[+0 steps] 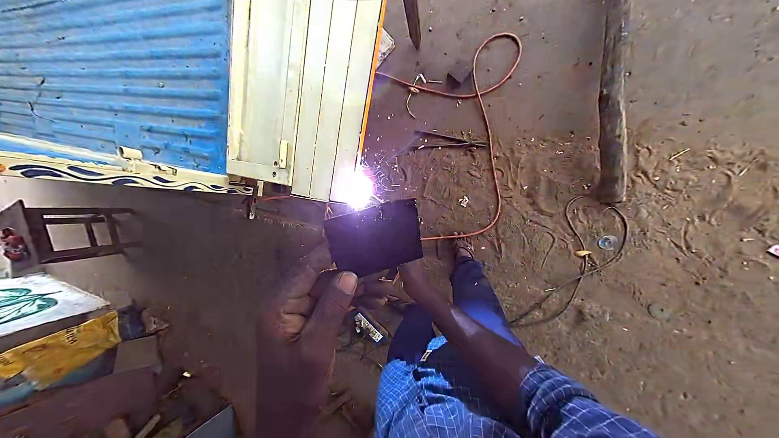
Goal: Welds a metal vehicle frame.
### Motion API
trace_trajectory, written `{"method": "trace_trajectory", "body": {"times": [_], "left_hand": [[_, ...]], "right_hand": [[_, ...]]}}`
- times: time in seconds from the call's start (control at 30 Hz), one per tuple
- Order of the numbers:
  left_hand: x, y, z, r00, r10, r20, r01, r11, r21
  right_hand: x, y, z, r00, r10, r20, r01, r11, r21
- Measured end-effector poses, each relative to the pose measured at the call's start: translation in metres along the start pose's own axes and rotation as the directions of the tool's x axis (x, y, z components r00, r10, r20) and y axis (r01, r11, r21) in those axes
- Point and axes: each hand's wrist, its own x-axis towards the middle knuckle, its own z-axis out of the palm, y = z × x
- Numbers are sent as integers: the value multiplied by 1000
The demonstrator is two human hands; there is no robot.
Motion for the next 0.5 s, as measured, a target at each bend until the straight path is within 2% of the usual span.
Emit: {"method": "trace_trajectory", "body": {"times": [0.17,0.37,0.5], "left_hand": [[1,-2,3,1000,-8,-10,7,999,-41],[3,-3,4,1000,-7,-1,7,1000,-4],[4,-3,4,1000,3,0,-3,1000,4]], "right_hand": [[-8,-9,-2,1000,21,-2,-21,999,29],[-3,-9,1,1000,15,-15,-13,996,93],[-2,-10,-3,999,43,9,-44,997,64]]}}
